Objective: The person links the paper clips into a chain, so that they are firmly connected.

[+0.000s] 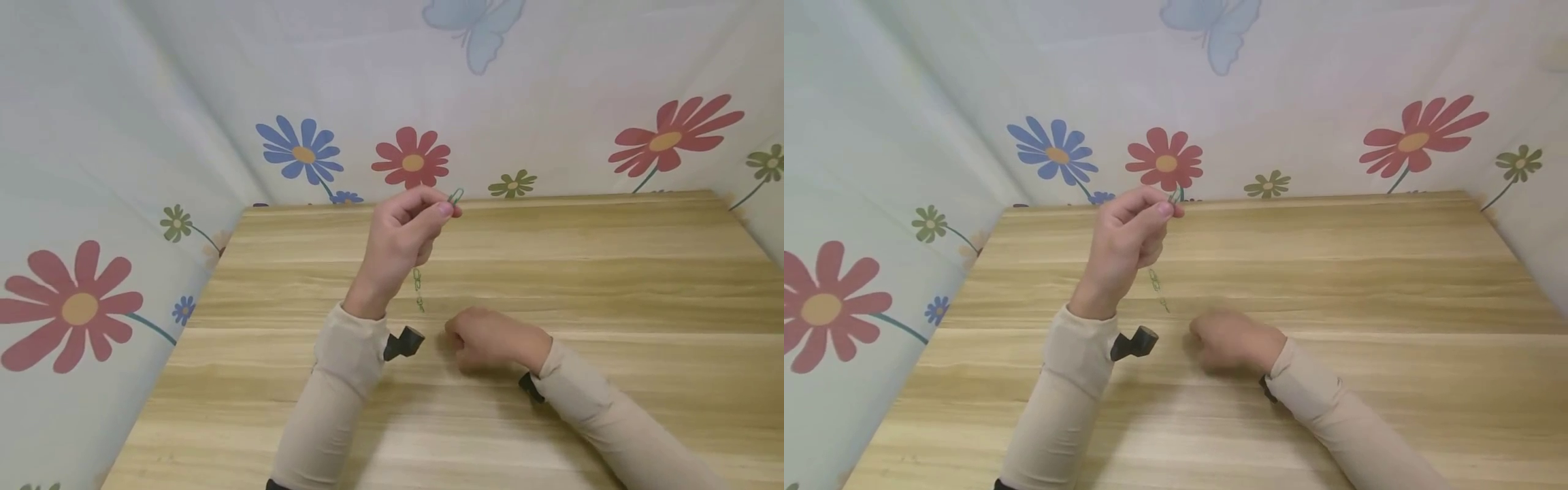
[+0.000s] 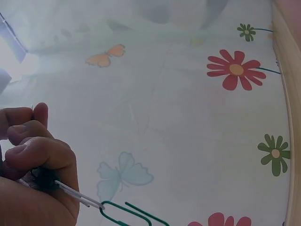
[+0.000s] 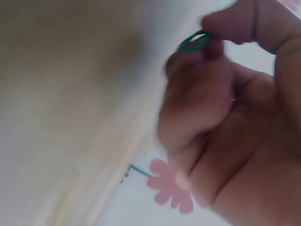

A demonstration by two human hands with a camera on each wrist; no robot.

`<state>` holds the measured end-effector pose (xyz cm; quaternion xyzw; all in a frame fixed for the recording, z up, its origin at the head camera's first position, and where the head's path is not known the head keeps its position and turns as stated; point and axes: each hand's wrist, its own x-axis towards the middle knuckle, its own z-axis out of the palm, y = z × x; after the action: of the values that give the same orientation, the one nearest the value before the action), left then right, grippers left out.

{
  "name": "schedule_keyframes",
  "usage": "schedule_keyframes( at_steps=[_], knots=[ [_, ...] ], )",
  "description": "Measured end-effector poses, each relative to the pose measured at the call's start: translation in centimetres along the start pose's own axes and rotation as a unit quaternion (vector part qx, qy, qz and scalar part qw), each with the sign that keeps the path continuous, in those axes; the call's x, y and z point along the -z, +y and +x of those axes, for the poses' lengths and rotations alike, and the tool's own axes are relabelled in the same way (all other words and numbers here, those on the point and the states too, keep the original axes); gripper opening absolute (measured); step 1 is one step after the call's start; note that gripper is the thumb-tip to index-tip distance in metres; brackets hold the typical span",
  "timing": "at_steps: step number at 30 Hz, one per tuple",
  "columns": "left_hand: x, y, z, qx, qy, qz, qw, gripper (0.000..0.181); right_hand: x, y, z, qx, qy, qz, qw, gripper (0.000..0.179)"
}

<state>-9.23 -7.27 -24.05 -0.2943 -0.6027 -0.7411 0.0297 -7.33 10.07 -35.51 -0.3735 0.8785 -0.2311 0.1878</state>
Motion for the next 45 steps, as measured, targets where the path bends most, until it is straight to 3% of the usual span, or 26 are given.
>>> schedule_keyframes(
  at_steps=[2, 4, 7, 9, 12, 16, 17, 19, 21, 27, 37, 43, 45],
  knots=[
    [-0.1, 0.0, 0.0, 0.000, 0.000, -0.003, 1.0000, 0.018, 1.4, 0.0, -0.2, 0.022, 0.030, 0.059, 0.9975, 0.018],
    [-0.2, 0.0, -0.1, -0.003, -0.002, -0.002, 1.0000, 0.019, 3.4, -0.3, -0.7, 0.033, 0.077, 0.129, 0.9881, 0.017],
    [-0.4, 0.0, -0.2, -0.009, -0.004, 0.011, 0.9999, 0.021, 6.4, -1.2, -2.1, 0.057, 0.163, 0.226, 0.9587, 0.014],
    [-0.5, 0.1, -0.3, -0.013, -0.005, 0.021, 0.9997, 0.022, 8.1, -2.1, -3.2, 0.089, 0.231, 0.278, 0.9281, 0.012],
    [-0.6, 0.2, -0.4, -0.020, -0.011, 0.033, 0.9992, 0.021, 10.1, -3.4, -4.3, 0.169, 0.322, 0.339, 0.8679, 0.012],
    [-0.7, 0.5, -0.6, -0.027, -0.021, 0.050, 0.9982, 0.021, 11.4, -5.0, -4.8, 0.277, 0.413, 0.361, 0.7886, 0.014],
    [-0.8, 0.7, -0.6, -0.027, -0.024, 0.058, 0.9977, 0.021, 11.6, -5.2, -4.7, 0.296, 0.427, 0.361, 0.7744, 0.016],
    [-1.0, 0.9, -0.6, -0.026, -0.031, 0.076, 0.9963, 0.022, 11.7, -5.7, -4.5, 0.315, 0.451, 0.353, 0.7570, 0.020],
    [-1.2, 1.1, -0.6, -0.023, -0.039, 0.094, 0.9946, 0.023, 11.7, -6.0, -4.3, 0.321, 0.466, 0.338, 0.7521, 0.021],
    [-1.6, 1.0, -0.4, -0.024, -0.045, 0.107, 0.9929, 0.023, 11.7, -6.4, -4.1, 0.291, 0.498, 0.255, 0.7756, 0.015],
    [-1.6, 0.6, -0.4, 0.000, -0.036, 0.111, 0.9932, 0.021, 11.4, -6.3, -4.1, 0.282, 0.523, 0.199, 0.7795, 0.009],
    [-1.6, 0.5, -0.2, 0.001, -0.037, 0.105, 0.9938, 0.021, 11.4, -6.3, -4.0, 0.251, 0.532, 0.124, 0.7995, 0.014],
    [-1.6, 0.4, -0.3, -0.001, -0.038, 0.102, 0.9941, 0.022, 11.3, -6.3, -3.9, 0.238, 0.542, 0.086, 0.8013, 0.017]
  ],
)
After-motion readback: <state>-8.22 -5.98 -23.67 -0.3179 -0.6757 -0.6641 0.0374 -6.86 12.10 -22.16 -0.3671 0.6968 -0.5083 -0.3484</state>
